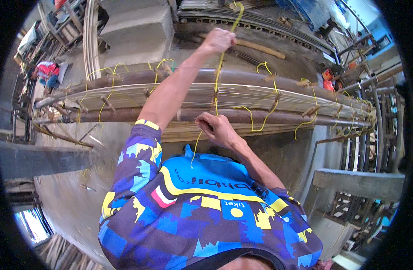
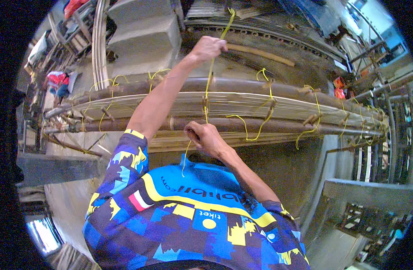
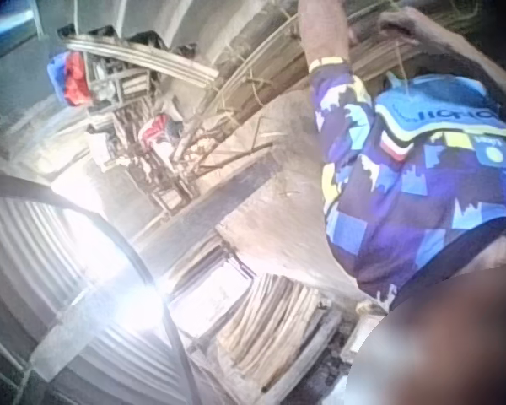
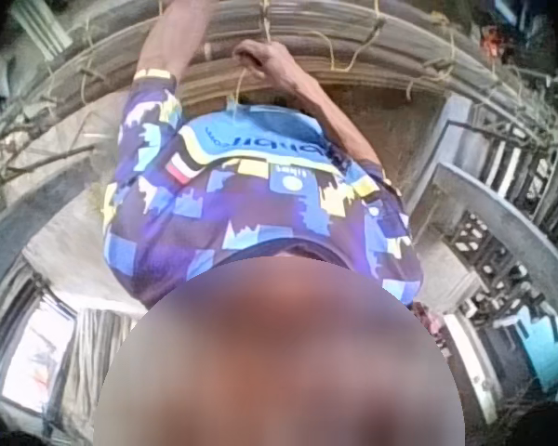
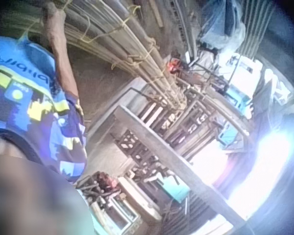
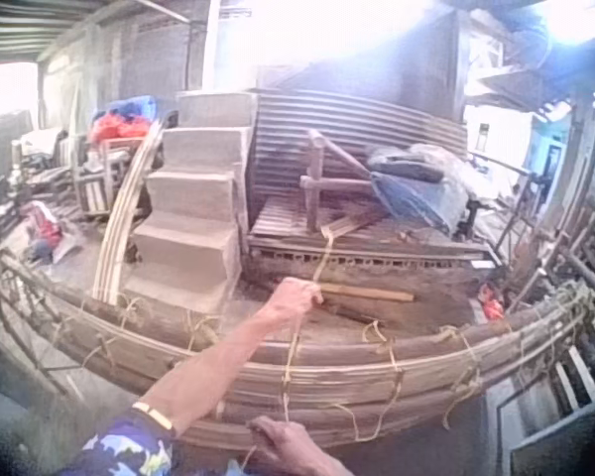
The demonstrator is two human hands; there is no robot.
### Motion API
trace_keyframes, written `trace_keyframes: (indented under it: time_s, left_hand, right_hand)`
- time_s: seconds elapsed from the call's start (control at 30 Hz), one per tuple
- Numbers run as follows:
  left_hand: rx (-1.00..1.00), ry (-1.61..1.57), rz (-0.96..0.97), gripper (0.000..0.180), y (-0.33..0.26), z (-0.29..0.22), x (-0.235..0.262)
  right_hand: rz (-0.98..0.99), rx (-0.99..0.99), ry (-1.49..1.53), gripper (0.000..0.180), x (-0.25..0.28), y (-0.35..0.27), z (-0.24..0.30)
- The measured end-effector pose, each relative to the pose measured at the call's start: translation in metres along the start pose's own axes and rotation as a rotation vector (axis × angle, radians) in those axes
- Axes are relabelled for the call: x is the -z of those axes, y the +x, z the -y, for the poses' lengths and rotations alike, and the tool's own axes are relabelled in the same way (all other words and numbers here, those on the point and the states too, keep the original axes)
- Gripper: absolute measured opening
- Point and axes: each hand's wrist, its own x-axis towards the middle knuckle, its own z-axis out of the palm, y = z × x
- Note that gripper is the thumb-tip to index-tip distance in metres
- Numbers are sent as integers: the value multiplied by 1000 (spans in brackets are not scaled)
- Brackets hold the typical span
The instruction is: The person ties thin bamboo strips to a horizontal frame using yellow string, then adds additional strips to the assembly. The person works by hand, repeatedly wrapping and knotting the string around the frame and strips.
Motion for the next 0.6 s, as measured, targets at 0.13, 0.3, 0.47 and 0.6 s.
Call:
trace_keyframes:
  time_s: [0.13, 0.3, 0.47, 0.6]
  left_hand:
    - [-23, 321, 189, 21, 0, 12, -11]
    - [-62, 397, 118, 22, -4, 28, -24]
    - [-4, -86, -266, 30, 3, 17, -6]
    - [-242, 235, -345, 23, -16, 12, -6]
  right_hand:
    - [26, 55, -57, 14, -4, 5, 1]
    - [-2, 35, -16, 16, 3, -2, 7]
    - [-153, 169, 79, 8, 2, -7, 1]
    - [-157, 212, 58, 6, -5, -3, 2]
